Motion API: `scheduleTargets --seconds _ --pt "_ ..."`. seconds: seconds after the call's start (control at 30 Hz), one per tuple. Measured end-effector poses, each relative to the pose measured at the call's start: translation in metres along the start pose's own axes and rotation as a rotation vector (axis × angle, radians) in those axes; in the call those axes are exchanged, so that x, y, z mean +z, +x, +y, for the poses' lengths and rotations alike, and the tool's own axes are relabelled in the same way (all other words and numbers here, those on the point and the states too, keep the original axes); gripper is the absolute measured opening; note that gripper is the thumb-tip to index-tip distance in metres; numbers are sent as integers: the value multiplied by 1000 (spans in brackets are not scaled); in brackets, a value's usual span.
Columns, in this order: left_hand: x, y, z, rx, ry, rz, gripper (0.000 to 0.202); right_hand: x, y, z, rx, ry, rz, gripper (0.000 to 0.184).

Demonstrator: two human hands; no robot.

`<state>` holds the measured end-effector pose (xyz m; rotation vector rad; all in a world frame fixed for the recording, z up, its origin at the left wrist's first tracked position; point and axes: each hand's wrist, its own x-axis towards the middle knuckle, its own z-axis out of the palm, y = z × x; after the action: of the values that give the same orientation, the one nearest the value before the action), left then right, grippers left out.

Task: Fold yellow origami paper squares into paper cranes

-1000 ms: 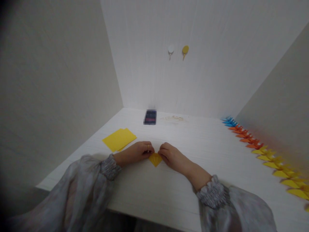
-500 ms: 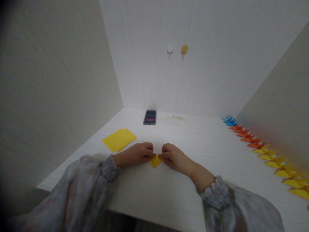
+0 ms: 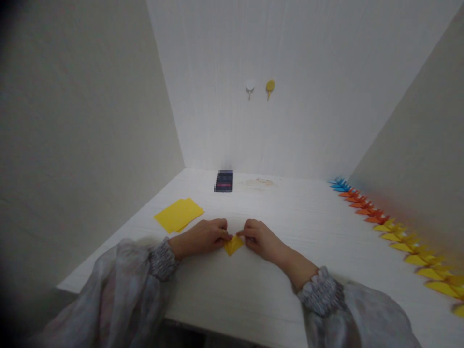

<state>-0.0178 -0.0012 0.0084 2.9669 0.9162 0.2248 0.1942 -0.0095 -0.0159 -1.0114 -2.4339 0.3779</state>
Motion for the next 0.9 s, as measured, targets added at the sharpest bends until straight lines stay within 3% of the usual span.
scheduleTargets --seconds 0.07,0.17,0.43,0.7,0.9 --pt "-2 0 0 0 -9 -6 24 1 -1 2 100 134 42 36" --pt "-3 0 1 7 -15 -10 22 0 -1 2 90 183 17 27" --pt "-4 1 1 2 -29 -13 21 0 3 -3 16 119 -6 16" --pt "-4 -1 2 13 41 -3 24 -1 2 3 -91 -78 -53 21" --pt "-2 -4 1 -8 10 9 27 -6 1 0 -90 -187 -100 22"
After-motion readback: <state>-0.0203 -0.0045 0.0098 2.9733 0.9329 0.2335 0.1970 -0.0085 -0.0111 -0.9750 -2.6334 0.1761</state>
